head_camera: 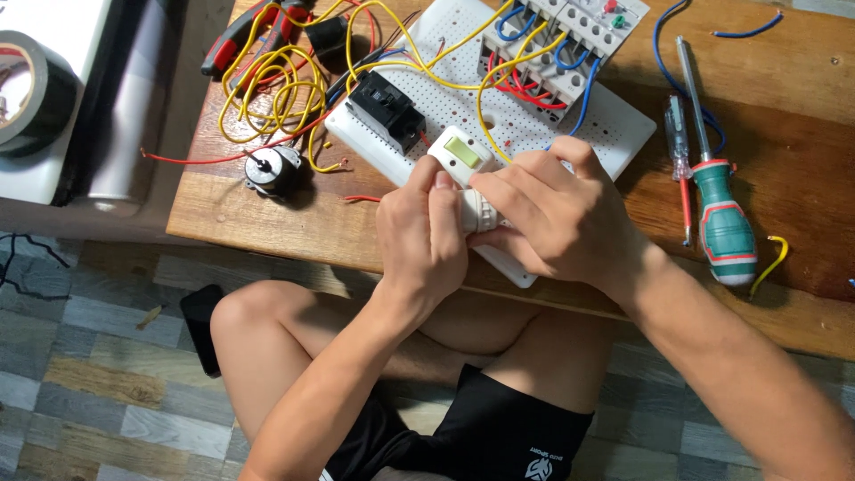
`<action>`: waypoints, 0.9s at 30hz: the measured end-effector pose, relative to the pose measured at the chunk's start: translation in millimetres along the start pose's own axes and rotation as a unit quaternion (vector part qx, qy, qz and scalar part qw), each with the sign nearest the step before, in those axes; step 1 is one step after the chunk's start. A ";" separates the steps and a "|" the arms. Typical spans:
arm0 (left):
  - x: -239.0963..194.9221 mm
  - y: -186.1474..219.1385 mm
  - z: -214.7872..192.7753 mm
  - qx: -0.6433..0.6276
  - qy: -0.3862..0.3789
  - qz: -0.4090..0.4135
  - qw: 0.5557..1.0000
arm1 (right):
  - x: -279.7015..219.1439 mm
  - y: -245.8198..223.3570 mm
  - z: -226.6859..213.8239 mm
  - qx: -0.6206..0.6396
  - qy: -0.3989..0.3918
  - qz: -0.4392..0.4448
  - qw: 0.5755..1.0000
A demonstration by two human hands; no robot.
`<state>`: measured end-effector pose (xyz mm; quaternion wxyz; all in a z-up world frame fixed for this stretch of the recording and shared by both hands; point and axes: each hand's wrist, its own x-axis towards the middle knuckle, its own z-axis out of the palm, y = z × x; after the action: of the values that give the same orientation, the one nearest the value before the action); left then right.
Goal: The person assembles a white light bulb socket by hand, then uses a screwdriver to tighten wires into a terminal block on a breadboard. They also connect a red wire to a fuse holder and secure it with the screwdriver.
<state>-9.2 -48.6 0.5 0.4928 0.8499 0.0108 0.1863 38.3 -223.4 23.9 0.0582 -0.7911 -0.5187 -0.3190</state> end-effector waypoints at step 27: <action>-0.9 5.5 0.3 -0.046 0.004 -0.001 0.999 | 2.2 -0.9 -5.3 -0.056 -0.024 0.011 0.998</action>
<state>-10.9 -51.8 4.7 0.5313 0.8257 0.0048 0.1893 35.8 -223.5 29.1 0.0044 -0.8061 -0.4926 -0.3278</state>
